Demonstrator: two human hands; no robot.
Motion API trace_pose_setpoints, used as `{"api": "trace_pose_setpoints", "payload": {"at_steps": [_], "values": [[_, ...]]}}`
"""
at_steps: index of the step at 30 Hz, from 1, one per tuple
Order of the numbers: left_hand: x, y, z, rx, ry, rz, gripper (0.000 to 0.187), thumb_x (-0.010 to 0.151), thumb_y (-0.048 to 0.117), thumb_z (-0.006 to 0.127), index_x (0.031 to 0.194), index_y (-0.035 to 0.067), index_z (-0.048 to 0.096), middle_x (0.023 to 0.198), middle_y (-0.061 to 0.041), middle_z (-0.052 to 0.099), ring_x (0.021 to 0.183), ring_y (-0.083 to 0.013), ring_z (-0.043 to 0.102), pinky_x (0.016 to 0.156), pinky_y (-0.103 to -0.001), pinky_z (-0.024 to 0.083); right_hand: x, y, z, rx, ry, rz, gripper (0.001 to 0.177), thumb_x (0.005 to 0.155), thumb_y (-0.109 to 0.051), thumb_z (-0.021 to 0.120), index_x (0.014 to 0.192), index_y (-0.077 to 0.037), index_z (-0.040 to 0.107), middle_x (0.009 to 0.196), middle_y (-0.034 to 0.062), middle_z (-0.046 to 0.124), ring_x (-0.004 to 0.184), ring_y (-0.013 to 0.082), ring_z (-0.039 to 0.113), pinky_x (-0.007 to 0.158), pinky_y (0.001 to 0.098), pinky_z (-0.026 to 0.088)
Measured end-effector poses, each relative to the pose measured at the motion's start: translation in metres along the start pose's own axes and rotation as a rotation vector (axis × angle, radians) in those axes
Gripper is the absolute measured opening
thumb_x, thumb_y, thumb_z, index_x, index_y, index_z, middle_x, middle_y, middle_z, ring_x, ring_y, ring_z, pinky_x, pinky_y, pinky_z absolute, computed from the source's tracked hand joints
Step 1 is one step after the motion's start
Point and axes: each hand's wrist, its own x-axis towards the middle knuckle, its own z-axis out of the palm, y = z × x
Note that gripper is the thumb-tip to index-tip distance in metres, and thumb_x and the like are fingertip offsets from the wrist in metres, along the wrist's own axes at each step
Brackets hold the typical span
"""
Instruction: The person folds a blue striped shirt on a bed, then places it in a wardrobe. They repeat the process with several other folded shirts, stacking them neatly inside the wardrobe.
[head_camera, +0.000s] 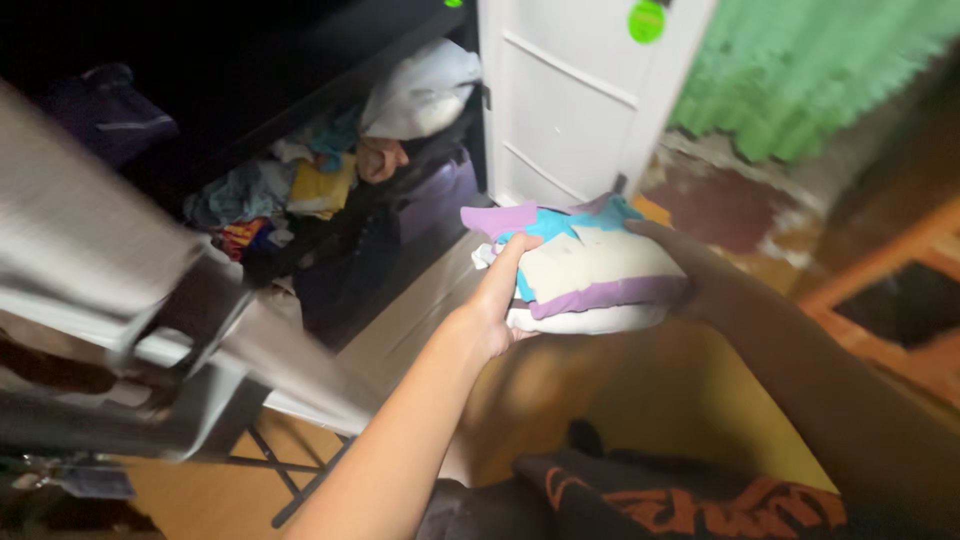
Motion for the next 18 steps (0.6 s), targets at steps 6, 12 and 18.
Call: {"api": "trace_pose_setpoints", "payload": {"at_steps": [6,12,18], "values": [[0.053,0.033,0.014,-0.207,0.104,0.129,0.061,0.081,0.055,0.061,0.124,0.012,0.067,0.11,-0.008,0.075,0.091,-0.0206,0.075,0.073,-0.035,0.063,0.095,-0.078,-0.013,-0.111,-0.302,-0.06,0.05,0.099,-0.042,0.052,0.134,-0.007,0.06,0.128,0.0118,0.07,0.112,0.0235,0.069,0.101,0.042,0.051],[0.062,0.067,0.029,-0.266,0.333,0.431,0.06,0.079,0.051,0.062,0.127,0.016,0.061,0.117,-0.008,0.072,0.101,-0.022,0.073,0.078,-0.041,0.062,0.118,-0.148,0.036,-0.321,-0.305,-0.088,0.058,0.096,-0.047,0.052,0.139,-0.01,0.058,0.133,0.0085,0.07,0.119,0.0227,0.067,0.103,0.0394,0.05],[0.044,0.119,0.014,-0.204,0.536,0.648,0.063,0.079,0.048,0.06,0.132,0.015,0.053,0.12,-0.011,0.069,0.109,-0.026,0.07,0.086,-0.046,0.059,0.131,-0.189,0.105,-0.314,-0.515,-0.187,0.061,0.093,-0.049,0.054,0.141,-0.011,0.057,0.136,0.0087,0.069,0.123,0.0234,0.066,0.105,0.0404,0.049]]}}
